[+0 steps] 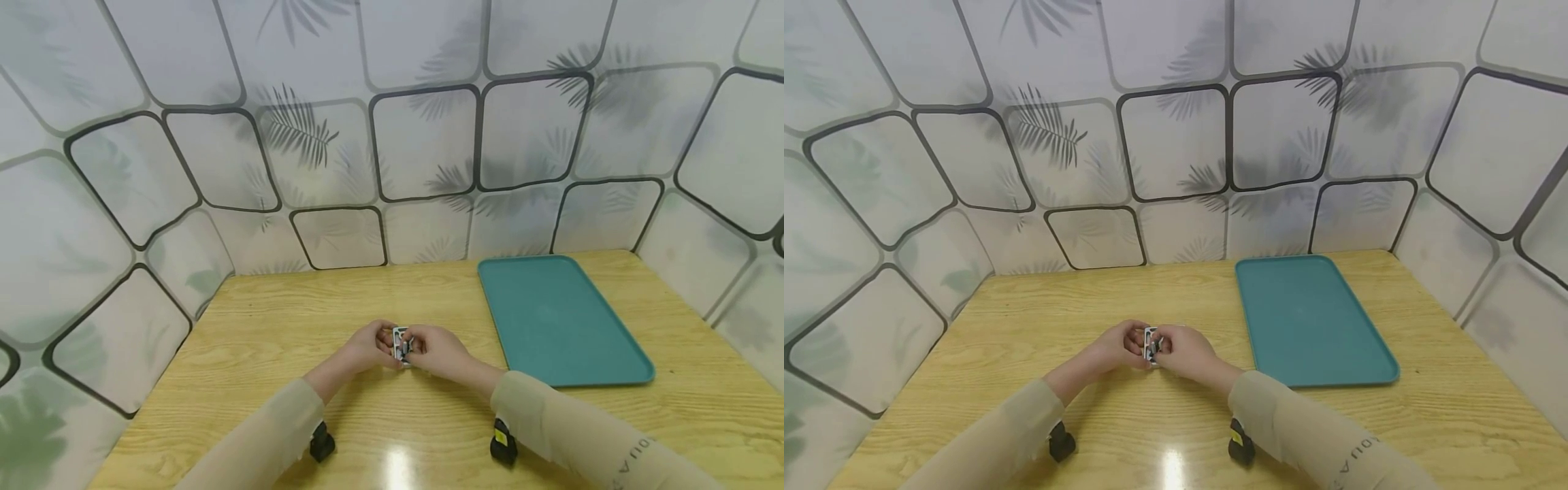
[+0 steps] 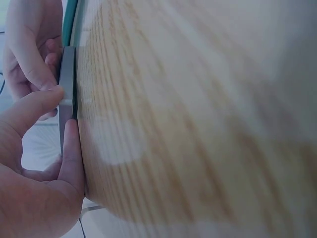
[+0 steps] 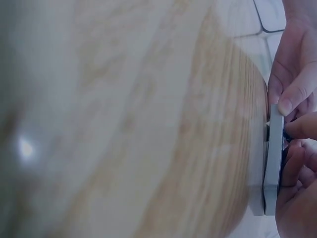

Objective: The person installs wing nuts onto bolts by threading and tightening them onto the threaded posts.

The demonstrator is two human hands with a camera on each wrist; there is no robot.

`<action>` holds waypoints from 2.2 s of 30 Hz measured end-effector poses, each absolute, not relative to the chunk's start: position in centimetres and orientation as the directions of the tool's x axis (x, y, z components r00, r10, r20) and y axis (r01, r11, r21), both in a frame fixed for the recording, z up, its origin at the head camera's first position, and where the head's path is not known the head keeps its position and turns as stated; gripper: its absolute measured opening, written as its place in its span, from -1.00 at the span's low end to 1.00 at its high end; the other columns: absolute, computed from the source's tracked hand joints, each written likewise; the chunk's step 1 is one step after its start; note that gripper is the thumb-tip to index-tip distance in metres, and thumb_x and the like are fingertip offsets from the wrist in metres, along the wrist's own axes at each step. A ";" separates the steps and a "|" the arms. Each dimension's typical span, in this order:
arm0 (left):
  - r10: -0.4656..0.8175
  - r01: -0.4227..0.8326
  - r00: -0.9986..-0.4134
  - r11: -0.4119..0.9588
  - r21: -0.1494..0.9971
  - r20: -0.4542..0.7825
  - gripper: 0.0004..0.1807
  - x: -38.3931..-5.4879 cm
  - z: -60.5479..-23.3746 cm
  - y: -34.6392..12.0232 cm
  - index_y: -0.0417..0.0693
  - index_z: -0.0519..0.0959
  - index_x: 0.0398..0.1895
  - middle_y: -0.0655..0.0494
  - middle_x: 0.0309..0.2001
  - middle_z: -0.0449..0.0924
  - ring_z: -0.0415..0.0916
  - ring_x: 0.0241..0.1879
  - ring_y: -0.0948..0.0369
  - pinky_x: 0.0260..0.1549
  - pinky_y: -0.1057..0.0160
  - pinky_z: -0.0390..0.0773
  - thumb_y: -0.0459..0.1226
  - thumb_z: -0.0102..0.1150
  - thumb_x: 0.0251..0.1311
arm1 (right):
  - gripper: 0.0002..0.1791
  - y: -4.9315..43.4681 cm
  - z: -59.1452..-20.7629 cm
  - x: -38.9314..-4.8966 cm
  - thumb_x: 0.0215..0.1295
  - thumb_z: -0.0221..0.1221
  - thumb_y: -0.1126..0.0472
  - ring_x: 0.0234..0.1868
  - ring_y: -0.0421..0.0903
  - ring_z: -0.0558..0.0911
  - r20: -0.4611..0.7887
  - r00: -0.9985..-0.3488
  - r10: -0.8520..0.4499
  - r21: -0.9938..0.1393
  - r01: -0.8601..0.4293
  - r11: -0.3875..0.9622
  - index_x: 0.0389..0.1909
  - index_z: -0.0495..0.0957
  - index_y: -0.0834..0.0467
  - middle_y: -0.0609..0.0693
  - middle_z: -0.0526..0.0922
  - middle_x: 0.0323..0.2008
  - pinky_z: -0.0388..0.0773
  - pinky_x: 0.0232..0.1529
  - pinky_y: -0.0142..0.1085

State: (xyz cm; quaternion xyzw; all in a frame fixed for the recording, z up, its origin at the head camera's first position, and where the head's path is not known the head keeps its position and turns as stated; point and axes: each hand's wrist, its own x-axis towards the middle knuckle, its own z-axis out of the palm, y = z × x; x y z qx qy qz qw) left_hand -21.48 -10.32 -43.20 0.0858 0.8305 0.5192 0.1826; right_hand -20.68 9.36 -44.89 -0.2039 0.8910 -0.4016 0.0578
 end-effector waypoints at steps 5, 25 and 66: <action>0.331 -0.050 -0.919 0.442 0.896 -0.214 -0.17 -21.6 -43.3 -10.3 -0.33 0.41 0.42 -0.03 -0.14 0.52 0.48 -0.23 0.19 -0.22 0.35 0.52 -0.59 0.51 0.00 | -0.88 8.8 -45.0 -20.4 0.29 0.39 0.29 -0.59 -0.26 0.34 0.089 -0.931 -0.355 -0.690 -0.315 0.652 -0.33 0.61 0.10 -0.16 0.42 -0.59 0.25 -0.49 -0.43; 0.320 -0.031 -0.926 0.459 0.888 -0.198 -0.20 -21.6 -43.4 -10.3 -0.33 0.45 0.39 -0.03 -0.16 0.53 0.49 -0.25 0.21 -0.25 0.37 0.50 -0.59 0.47 -0.02 | -0.69 7.2 -44.4 -19.8 0.28 0.42 0.07 -0.54 -0.18 0.45 0.099 -0.966 -0.239 -0.544 -0.253 0.800 -0.49 0.49 0.04 -0.11 0.54 -0.55 0.32 -0.50 -0.35; 0.309 -0.073 -0.922 0.452 0.889 -0.233 -0.15 -21.5 -43.3 -10.1 -0.28 0.42 0.43 -0.03 -0.14 0.50 0.48 -0.23 0.18 -0.25 0.33 0.52 -0.58 0.53 0.00 | -0.90 9.2 -45.0 -20.6 0.25 0.35 0.34 -0.57 -0.27 0.36 0.092 -0.924 -0.371 -0.721 -0.319 0.615 -0.30 0.60 0.14 -0.15 0.44 -0.57 0.30 -0.46 -0.43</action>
